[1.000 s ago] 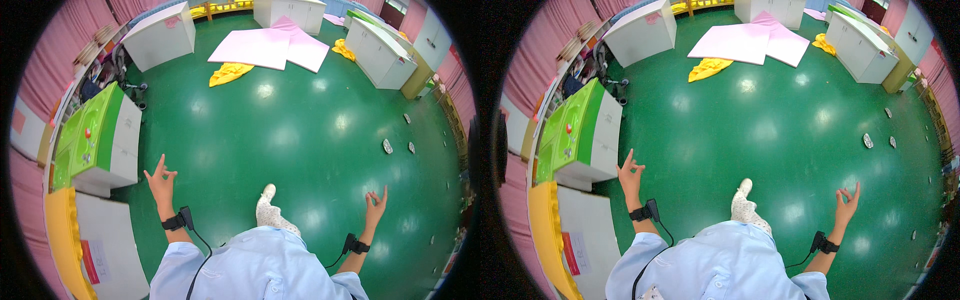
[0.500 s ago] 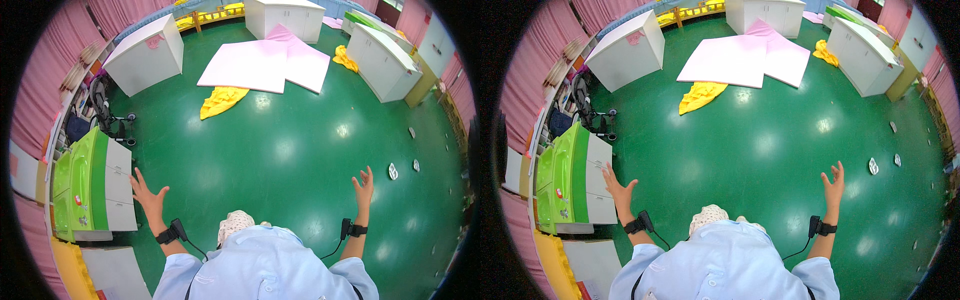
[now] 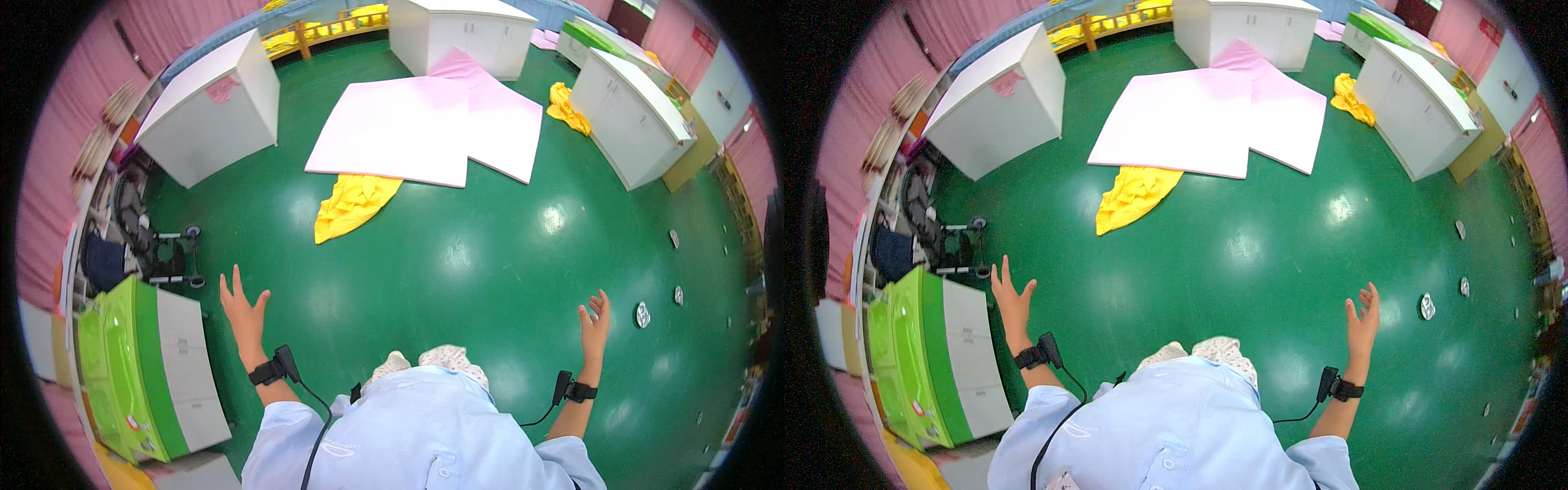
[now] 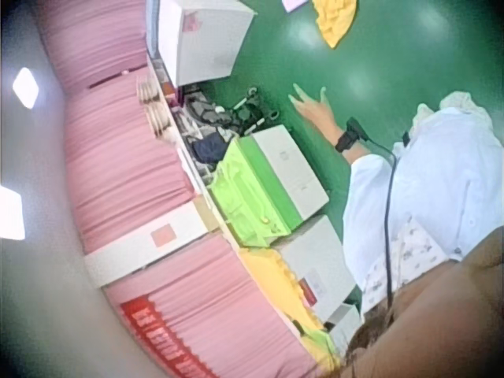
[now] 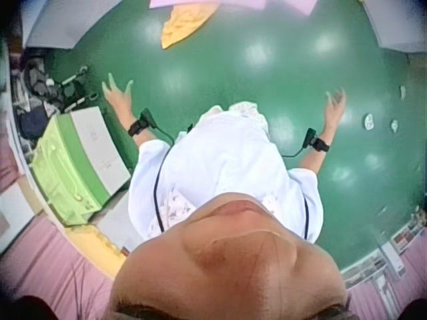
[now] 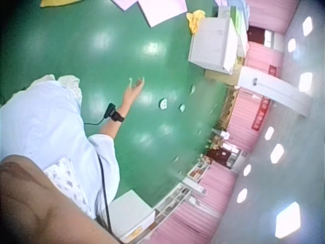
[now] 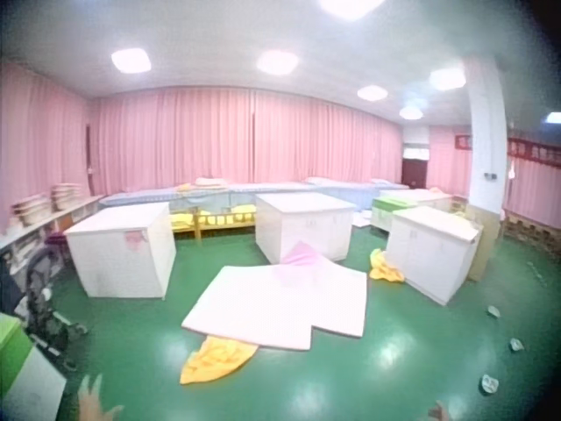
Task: The person picks up pink and yellow cloth pieces from the floor and spreads them over several white cabinets in a room.
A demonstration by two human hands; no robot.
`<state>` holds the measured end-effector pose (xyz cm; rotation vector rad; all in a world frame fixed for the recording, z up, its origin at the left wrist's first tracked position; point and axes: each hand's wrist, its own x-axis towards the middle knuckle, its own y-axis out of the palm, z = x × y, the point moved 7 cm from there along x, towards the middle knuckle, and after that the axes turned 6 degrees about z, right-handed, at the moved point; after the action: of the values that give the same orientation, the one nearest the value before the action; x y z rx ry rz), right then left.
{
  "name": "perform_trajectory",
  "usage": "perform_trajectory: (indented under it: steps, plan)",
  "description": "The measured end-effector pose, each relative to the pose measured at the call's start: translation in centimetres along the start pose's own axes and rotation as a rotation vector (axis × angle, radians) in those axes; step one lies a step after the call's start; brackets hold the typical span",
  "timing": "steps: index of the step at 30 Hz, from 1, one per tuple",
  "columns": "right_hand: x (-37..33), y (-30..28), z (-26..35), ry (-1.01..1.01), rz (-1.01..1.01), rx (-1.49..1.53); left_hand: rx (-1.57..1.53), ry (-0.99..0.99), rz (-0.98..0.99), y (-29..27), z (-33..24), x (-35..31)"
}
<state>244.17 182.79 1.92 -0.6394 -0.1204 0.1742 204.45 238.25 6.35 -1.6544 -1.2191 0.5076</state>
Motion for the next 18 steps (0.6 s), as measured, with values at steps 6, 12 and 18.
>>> perform_trajectory:
  steps: [6, 12, 18]
  plan:
    - [7.4, 1.2, -2.2, 0.127, -0.061, 0.050, -0.039, 0.113, 0.117, 8.6, -9.3, 12.7]
    - [19.6, 3.1, -6.2, 0.165, -0.106, 0.064, -0.090, 0.211, 0.205, 18.4, -14.9, 22.7]
    - [34.6, 8.0, -3.5, 0.091, -0.005, 0.092, -0.153, 0.133, 0.291, 20.8, -20.2, 32.3]
